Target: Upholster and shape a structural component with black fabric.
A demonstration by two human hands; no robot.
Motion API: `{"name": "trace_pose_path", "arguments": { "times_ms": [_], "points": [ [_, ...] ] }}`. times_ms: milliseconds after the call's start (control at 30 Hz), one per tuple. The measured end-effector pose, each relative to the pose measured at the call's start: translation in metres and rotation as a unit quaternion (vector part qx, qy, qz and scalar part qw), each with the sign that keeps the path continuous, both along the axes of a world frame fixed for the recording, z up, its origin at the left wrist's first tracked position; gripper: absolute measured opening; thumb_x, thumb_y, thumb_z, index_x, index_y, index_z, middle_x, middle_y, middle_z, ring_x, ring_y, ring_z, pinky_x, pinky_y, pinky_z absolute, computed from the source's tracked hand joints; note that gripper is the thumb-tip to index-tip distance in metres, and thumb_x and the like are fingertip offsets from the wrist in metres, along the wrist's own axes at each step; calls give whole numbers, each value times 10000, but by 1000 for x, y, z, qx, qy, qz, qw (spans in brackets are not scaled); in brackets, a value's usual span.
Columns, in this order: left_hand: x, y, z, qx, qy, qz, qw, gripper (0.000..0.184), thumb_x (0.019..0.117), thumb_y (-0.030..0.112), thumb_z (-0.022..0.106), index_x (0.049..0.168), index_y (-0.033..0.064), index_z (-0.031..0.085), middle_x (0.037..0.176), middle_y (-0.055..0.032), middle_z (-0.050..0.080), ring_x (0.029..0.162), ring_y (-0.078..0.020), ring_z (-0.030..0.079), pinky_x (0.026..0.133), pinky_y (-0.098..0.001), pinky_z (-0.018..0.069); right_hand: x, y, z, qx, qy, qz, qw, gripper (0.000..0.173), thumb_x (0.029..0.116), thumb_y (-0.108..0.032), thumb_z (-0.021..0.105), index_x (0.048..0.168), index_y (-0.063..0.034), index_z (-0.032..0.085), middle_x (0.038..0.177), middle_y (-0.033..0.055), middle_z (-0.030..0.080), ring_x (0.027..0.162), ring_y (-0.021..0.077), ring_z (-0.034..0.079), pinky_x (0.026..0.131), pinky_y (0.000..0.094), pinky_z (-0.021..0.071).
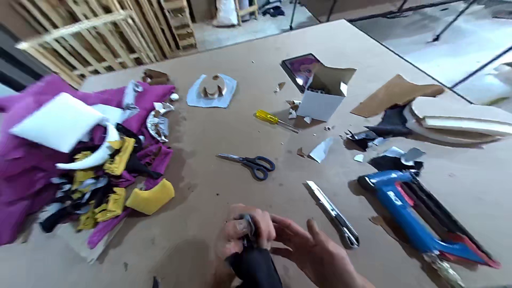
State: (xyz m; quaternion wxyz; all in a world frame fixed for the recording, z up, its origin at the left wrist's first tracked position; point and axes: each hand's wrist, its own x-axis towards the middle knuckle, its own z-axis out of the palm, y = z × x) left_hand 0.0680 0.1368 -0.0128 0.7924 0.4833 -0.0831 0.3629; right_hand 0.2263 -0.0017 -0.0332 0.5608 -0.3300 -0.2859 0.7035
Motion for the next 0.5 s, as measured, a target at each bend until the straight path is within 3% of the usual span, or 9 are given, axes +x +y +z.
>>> {"name": "trace_pose_path", "arguments": {
  "times_ms": [67, 133, 167, 233, 300, 333, 400, 467, 500],
  "points": [
    [9, 8, 32, 100, -30, -22, 994, 660, 1008, 651, 391, 856, 58, 638, 735, -28, 628, 732, -128, 624, 753, -305, 514, -9, 12, 34, 74, -22, 69, 995, 674, 921, -630, 626, 1421, -183, 557, 1322, -27, 668, 1229, 134, 622, 1029, 387, 531],
    [8, -1, 58, 173, -7, 57, 983, 759, 1006, 705, 291, 778, 49, 596, 689, -37, 601, 729, -136, 617, 777, -306, 505, -17, 12, 65, 113, -75, 68, 988, 574, 918, -386, 744, 1357, -99, 512, 1241, -56, 668, 1156, 69, 637, 1013, 326, 540],
    [3, -3, 67, 188, 5, 76, 979, 772, 1006, 713, 268, 800, 47, 600, 699, -39, 604, 759, -148, 625, 841, -330, 506, -18, 10, 75, 106, -93, 41, 989, 517, 895, -276, 775, 1300, -57, 541, 1171, -35, 689, 1087, 74, 661, 974, 324, 557],
    [-15, -7, 81, 171, 51, 96, 979, 720, 986, 717, 321, 1020, 80, 657, 801, -28, 662, 869, -161, 655, 1009, -379, 480, -14, 4, 92, 89, -180, -17, 980, 407, 858, -168, 765, 1201, -26, 599, 1023, -1, 713, 923, 85, 694, 827, 313, 597],
    [-41, -15, 96, 164, 123, 201, 958, 628, 962, 715, 396, 1209, 203, 662, 938, 7, 721, 966, -165, 687, 1024, -400, 506, -6, -2, 101, 83, -326, -68, 939, 325, 856, -231, 769, 1098, -52, 648, 888, 3, 710, 762, 75, 684, 659, 293, 585],
    [-52, -18, 104, 199, 160, 270, 928, 586, 956, 704, 453, 1251, 238, 654, 1019, 21, 722, 1007, -163, 681, 984, -389, 528, -2, -4, 100, 80, -390, -84, 914, 318, 876, -307, 757, 1066, -70, 663, 857, 1, 702, 732, 76, 673, 630, 303, 572],
    [-64, -26, 121, 341, 261, 367, 825, 492, 963, 632, 565, 1272, 257, 644, 1196, 51, 691, 1151, -141, 643, 1013, -378, 533, 6, -8, 94, 76, -456, -106, 880, 333, 911, -417, 683, 1009, -99, 683, 849, -2, 672, 732, 86, 648, 623, 329, 546],
    [-59, -39, 130, 463, 354, 387, 715, 408, 967, 523, 644, 1266, 249, 683, 1296, 20, 664, 1227, -149, 611, 1019, -402, 536, 9, -9, 90, 94, -469, -116, 871, 348, 958, -438, 623, 1029, -105, 695, 915, 2, 671, 791, 87, 651, 655, 321, 559],
    [-54, -44, 129, 493, 387, 378, 682, 385, 970, 495, 652, 1269, 256, 700, 1316, 8, 667, 1226, -142, 618, 1009, -396, 541, 9, -10, 91, 100, -471, -119, 868, 344, 967, -432, 610, 1035, -106, 695, 922, 0, 683, 799, 82, 660, 660, 316, 565]
  ]
}}
